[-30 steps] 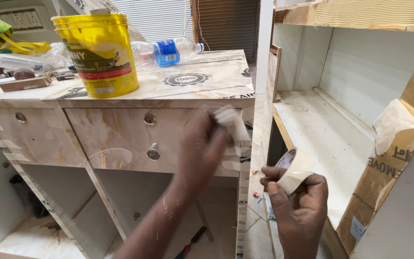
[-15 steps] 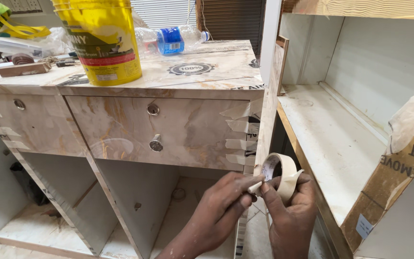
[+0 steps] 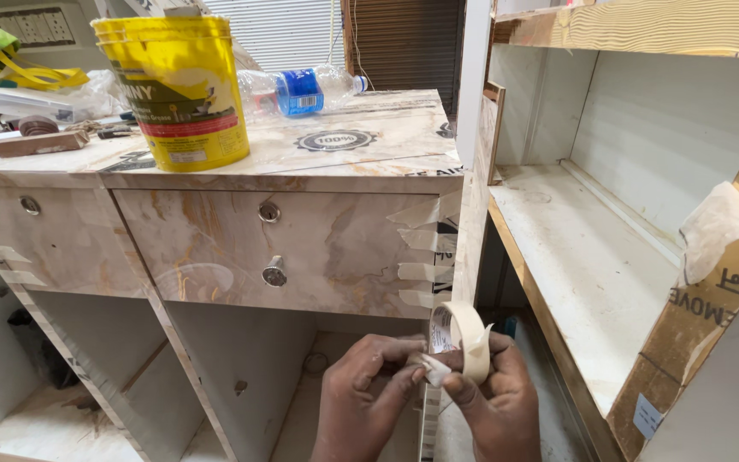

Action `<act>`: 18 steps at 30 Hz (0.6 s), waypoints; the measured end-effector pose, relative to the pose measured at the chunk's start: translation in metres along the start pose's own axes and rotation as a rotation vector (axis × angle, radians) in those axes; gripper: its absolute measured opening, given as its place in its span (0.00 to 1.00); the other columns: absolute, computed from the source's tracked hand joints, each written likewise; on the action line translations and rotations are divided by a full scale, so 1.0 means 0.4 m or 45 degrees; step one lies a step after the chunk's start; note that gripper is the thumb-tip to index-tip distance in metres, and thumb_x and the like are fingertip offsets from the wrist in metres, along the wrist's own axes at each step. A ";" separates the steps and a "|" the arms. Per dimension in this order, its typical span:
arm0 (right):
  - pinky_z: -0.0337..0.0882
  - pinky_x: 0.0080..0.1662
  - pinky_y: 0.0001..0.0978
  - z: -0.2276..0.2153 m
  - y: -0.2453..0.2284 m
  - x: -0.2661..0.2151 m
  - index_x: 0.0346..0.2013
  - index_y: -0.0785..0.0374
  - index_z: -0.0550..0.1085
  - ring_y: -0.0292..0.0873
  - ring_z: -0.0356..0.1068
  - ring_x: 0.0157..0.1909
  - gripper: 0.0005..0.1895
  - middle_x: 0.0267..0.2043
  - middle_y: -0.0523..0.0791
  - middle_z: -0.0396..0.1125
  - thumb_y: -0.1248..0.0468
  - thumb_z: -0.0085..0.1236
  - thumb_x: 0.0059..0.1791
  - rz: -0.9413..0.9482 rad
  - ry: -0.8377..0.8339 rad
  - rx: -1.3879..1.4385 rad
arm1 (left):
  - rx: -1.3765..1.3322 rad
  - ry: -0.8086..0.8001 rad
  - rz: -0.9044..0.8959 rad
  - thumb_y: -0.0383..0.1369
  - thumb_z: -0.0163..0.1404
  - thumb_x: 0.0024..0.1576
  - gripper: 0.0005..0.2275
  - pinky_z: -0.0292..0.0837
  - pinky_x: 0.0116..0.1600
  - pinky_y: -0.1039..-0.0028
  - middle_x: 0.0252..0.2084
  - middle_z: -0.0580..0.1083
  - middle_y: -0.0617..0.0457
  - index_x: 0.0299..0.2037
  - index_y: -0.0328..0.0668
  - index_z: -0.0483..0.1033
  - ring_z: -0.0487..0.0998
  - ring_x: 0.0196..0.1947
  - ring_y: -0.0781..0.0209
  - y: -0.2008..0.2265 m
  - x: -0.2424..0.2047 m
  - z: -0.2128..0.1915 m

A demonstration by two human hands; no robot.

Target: The person applies masking tape along the vertical edge of a wooden cabinet. They tear off pieces of tape and press them onto the edge, working from the bottom upward.

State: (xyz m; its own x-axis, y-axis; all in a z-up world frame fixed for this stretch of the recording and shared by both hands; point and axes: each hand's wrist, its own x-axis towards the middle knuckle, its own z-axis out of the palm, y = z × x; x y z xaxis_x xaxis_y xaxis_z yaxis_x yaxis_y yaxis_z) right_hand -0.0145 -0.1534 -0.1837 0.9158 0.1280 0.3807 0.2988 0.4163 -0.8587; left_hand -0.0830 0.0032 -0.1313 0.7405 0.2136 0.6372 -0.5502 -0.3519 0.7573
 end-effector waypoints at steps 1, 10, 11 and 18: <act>0.77 0.50 0.34 -0.006 0.002 -0.002 0.54 0.71 0.67 0.43 0.78 0.46 0.28 0.42 0.54 0.77 0.66 0.66 0.43 0.002 -0.038 -0.095 | 0.144 0.065 0.096 0.22 0.61 0.52 0.15 0.78 0.41 0.76 0.40 0.80 0.50 0.50 0.34 0.81 0.82 0.37 0.65 0.003 -0.002 0.002; 0.78 0.52 0.44 -0.048 0.059 0.016 0.48 0.70 0.66 0.47 0.77 0.46 0.26 0.39 0.54 0.73 0.72 0.68 0.40 0.136 -0.130 0.234 | -0.036 0.058 0.190 0.18 0.62 0.50 0.07 0.81 0.39 0.75 0.36 0.76 0.49 0.36 0.36 0.81 0.83 0.36 0.62 -0.023 -0.017 0.028; 0.78 0.51 0.43 -0.050 0.066 0.016 0.47 0.69 0.66 0.47 0.77 0.45 0.26 0.38 0.54 0.73 0.72 0.69 0.40 0.119 -0.126 0.239 | -0.058 0.049 0.217 0.18 0.62 0.50 0.07 0.80 0.40 0.75 0.36 0.76 0.48 0.36 0.36 0.82 0.82 0.36 0.62 -0.025 -0.022 0.037; 0.80 0.47 0.44 -0.045 0.049 0.003 0.45 0.72 0.67 0.47 0.77 0.42 0.22 0.37 0.55 0.73 0.72 0.69 0.42 -0.083 -0.064 0.247 | -0.184 -0.017 0.068 0.22 0.58 0.55 0.06 0.82 0.40 0.78 0.37 0.79 0.50 0.41 0.38 0.84 0.84 0.37 0.68 -0.047 -0.053 0.049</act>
State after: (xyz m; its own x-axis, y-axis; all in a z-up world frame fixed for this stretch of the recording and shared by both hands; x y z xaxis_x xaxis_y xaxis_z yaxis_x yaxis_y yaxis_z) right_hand -0.0028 -0.1612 -0.2062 0.8802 0.1376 0.4543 0.2955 0.5901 -0.7513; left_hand -0.0808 -0.0125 -0.1618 0.7130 0.1859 0.6761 -0.6382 -0.2273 0.7355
